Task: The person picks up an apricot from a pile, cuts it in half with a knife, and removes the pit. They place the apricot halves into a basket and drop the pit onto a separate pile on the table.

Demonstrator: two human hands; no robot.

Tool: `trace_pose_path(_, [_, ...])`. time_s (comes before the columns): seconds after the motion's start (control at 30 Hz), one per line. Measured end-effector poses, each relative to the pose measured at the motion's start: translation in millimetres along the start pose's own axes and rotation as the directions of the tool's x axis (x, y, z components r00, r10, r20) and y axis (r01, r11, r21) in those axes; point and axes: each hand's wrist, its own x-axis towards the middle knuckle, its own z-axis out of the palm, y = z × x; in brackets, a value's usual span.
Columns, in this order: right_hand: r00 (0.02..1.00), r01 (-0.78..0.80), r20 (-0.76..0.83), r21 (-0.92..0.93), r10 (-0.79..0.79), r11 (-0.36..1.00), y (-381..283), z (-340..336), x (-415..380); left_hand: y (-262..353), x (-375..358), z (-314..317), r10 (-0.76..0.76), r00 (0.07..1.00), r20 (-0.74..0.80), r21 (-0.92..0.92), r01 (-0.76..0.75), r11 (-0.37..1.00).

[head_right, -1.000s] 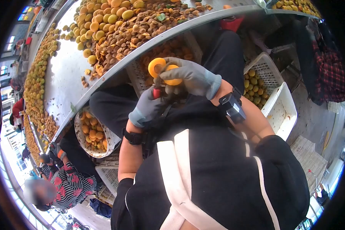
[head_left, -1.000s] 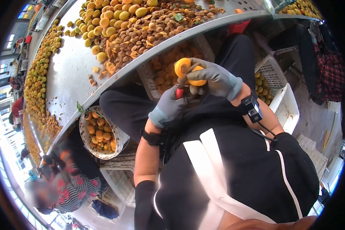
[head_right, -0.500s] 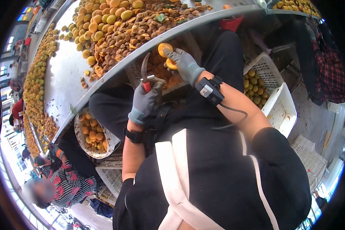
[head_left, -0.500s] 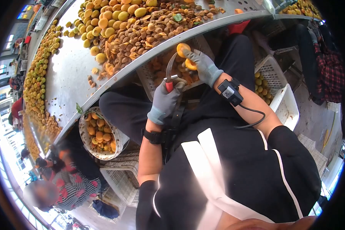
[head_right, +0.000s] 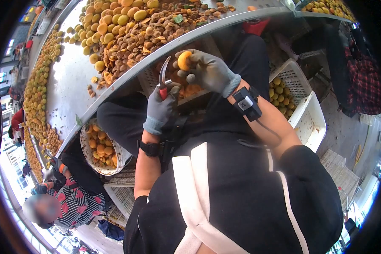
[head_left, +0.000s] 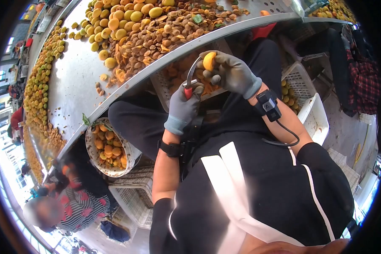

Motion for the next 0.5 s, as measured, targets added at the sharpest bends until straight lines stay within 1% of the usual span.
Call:
trace_pose_path(0.03, [0.999, -0.012, 0.042, 0.029, 0.011, 0.999, 3.1, 0.0, -0.6, 2.3, -3.4, 1.7, -0.005, 1.0, -0.002, 0.001, 0.005, 1.0])
trace_pose_path(0.1, [0.999, -0.015, 0.044, 0.026, 0.014, 1.0, 10.8, 8.6, -7.2, 8.1, -8.0, 4.2, 0.069, 0.997, -0.026, 0.083, -0.066, 0.994])
trace_pose_path(0.13, [0.999, -0.016, 0.048, 0.018, 0.015, 1.0, 13.8, 15.1, -9.9, 7.4, -8.1, 3.4, 0.07, 0.997, -0.028, 0.085, -0.067, 0.994])
trace_pose_path(0.17, [0.999, -0.017, 0.038, 0.063, 0.015, 0.998, 15.1, 20.2, -12.5, 5.4, -8.3, 2.5, 0.089, 0.996, -0.019, 0.058, -0.087, 0.994])
trace_pose_path(0.23, [0.998, -0.031, 0.054, 0.056, 0.028, 0.998, 13.1, 27.6, -19.1, 4.8, -9.5, 3.3, 0.107, 0.994, -0.007, 0.032, -0.107, 0.994])
trace_pose_path(0.3, [0.997, -0.04, 0.067, 0.048, 0.037, 0.998, 11.6, 25.5, -22.7, 6.3, -11.3, 5.8, 0.1, 0.995, 0.009, 0.135, -0.1, 0.986])
trace_pose_path(0.33, [0.997, -0.031, 0.072, 0.029, 0.029, 0.999, 12.3, 19.5, -22.7, 5.6, -10.7, 6.4, 0.101, 0.995, 0.013, 0.136, -0.102, 0.985])
trace_pose_path(0.4, [0.996, -0.009, 0.084, -0.003, 0.009, 1.0, 13.9, 11.3, -19.7, 5.3, -2.6, 7.2, 0.24, 0.965, 0.109, 0.267, -0.261, 0.928])
trace_pose_path(0.43, [0.997, 0.03, -0.07, 0.026, -0.028, 0.999, 18.2, 10.8, -20.1, 7.5, -2.4, 7.7, 0.242, 0.964, 0.112, 0.267, -0.264, 0.927])
trace_pose_path(0.47, [0.973, 0.073, -0.222, 0.048, -0.061, 0.996, 22.1, 10.3, -20.3, 10.3, -3.0, 8.5, 0.222, 0.963, 0.154, 0.4, -0.266, 0.877])
trace_pose_path(0.5, [0.952, 0.069, -0.301, 0.025, -0.058, 0.997, 25.3, 9.2, -19.3, 12.7, -3.5, 9.6, 0.196, 0.962, 0.191, 0.524, -0.269, 0.808])
